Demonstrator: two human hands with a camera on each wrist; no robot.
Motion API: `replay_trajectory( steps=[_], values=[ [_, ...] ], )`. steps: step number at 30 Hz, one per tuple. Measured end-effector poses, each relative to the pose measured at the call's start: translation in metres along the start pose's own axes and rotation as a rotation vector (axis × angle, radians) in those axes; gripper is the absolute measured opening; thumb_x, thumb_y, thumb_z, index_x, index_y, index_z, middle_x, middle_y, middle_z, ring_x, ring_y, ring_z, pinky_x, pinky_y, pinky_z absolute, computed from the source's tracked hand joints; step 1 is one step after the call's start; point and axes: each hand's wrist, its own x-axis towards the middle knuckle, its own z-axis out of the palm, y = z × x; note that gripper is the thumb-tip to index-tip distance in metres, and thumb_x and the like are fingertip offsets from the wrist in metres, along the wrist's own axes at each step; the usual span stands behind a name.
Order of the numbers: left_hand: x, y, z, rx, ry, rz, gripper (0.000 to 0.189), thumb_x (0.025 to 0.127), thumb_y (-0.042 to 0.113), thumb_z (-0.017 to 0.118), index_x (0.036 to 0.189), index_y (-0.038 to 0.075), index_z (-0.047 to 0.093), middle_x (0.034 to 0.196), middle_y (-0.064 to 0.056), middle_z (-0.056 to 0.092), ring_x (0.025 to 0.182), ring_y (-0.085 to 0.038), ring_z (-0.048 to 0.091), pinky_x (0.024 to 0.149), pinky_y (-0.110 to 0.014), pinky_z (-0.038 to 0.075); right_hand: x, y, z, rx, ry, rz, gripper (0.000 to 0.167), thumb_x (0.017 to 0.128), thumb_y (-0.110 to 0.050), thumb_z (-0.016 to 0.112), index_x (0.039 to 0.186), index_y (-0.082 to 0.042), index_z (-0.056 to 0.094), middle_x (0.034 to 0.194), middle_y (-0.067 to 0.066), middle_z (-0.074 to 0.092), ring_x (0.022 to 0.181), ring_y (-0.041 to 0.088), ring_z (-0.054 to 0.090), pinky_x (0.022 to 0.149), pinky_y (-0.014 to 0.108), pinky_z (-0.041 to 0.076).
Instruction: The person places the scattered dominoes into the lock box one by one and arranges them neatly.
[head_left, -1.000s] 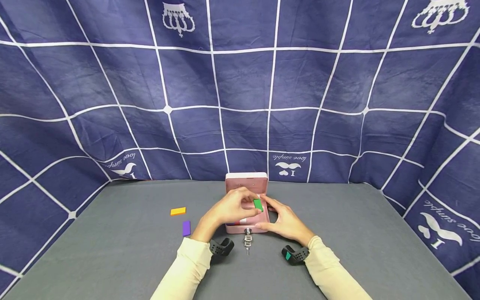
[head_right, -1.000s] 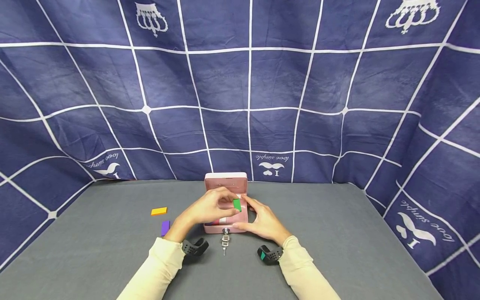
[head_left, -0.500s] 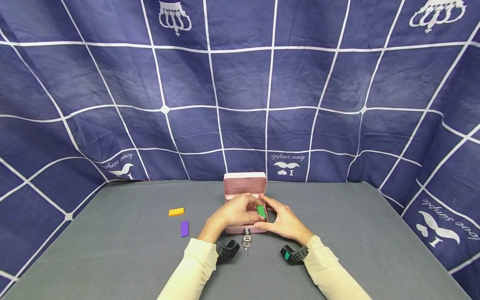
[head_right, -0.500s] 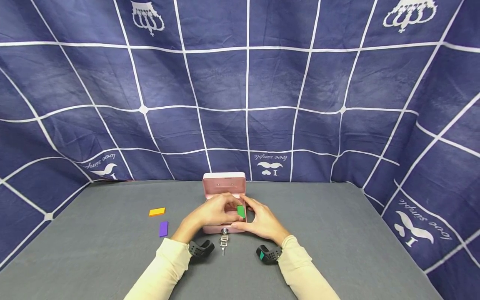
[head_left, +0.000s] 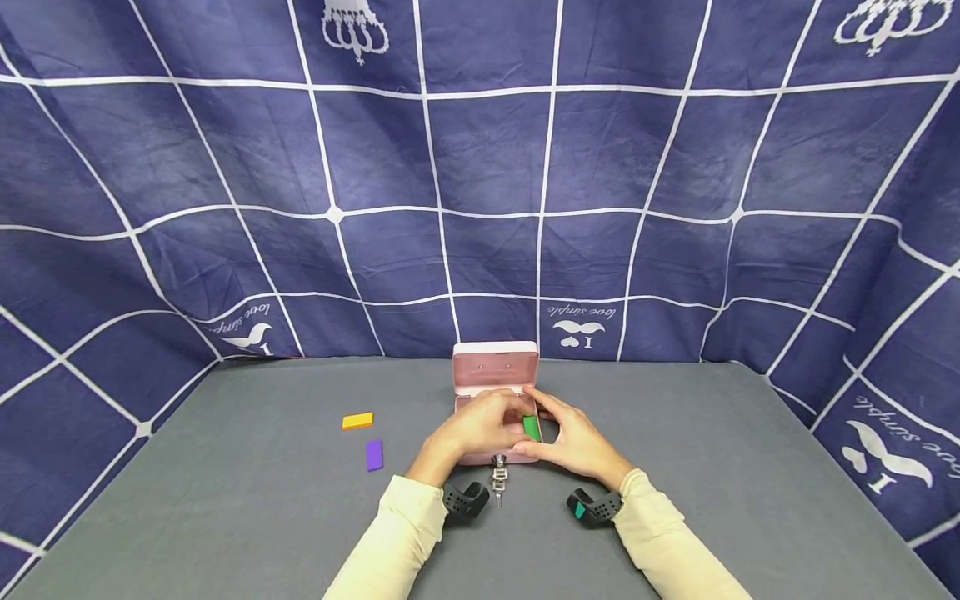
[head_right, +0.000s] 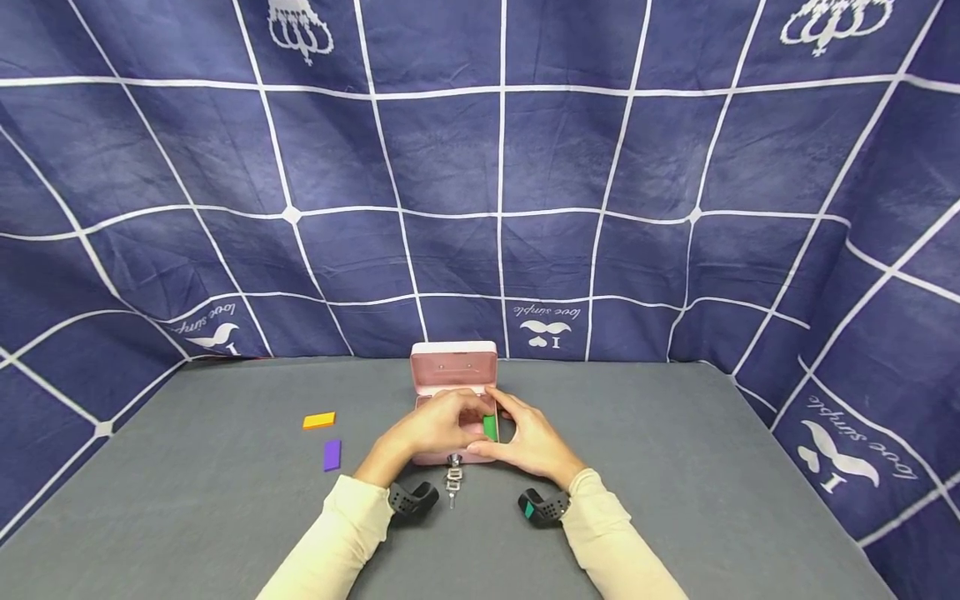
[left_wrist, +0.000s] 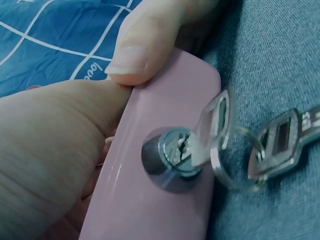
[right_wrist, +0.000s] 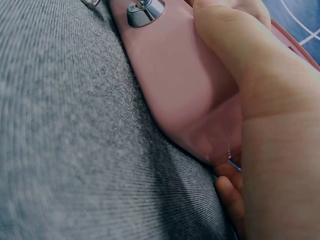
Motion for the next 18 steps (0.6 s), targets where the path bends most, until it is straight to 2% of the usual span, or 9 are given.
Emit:
replay_trajectory(
  steps=[4, 11, 18],
  values=[
    [0.0019, 0.0013, 0.0014, 0.004, 0.004, -0.007, 0.030, 0.079, 0.014, 0.082, 0.108, 0.007, 0.076, 0.105, -0.003, 0.076, 0.102, -0.019, 0.068, 0.093, -0.029, 0.052, 0.0004, 0.0011, -0.0002, -0.005, -0.005, -0.006, 0.089, 0.079, -0.049, 0.081, 0.153, -0.021, 0.041, 0.148, 0.004, 0.054, 0.131, 0.021, 0.057, 0.108, 0.046, 0.046],
    [0.0023, 0.0060, 0.0019, 0.001, -0.002, -0.039, 0.032, 0.079, 0.013, 0.083, 0.109, 0.007, 0.076, 0.105, -0.004, 0.077, 0.100, -0.021, 0.069, 0.092, -0.033, 0.052, 0.0004, -0.0010, -0.0017, 0.003, -0.015, 0.006, 0.090, 0.079, -0.050, 0.081, 0.154, -0.019, 0.040, 0.150, 0.004, 0.053, 0.130, 0.022, 0.058, 0.109, 0.046, 0.045],
    [0.0039, 0.0067, 0.0052, -0.001, 0.016, -0.116, 0.035, 0.074, 0.015, 0.086, 0.108, 0.010, 0.077, 0.099, -0.002, 0.078, 0.097, -0.018, 0.071, 0.090, -0.033, 0.053, 0.0004, -0.0016, -0.0020, 0.004, -0.013, 0.018, 0.090, 0.079, -0.049, 0.081, 0.153, -0.019, 0.041, 0.150, 0.004, 0.053, 0.131, 0.022, 0.057, 0.109, 0.046, 0.044]
  ],
)
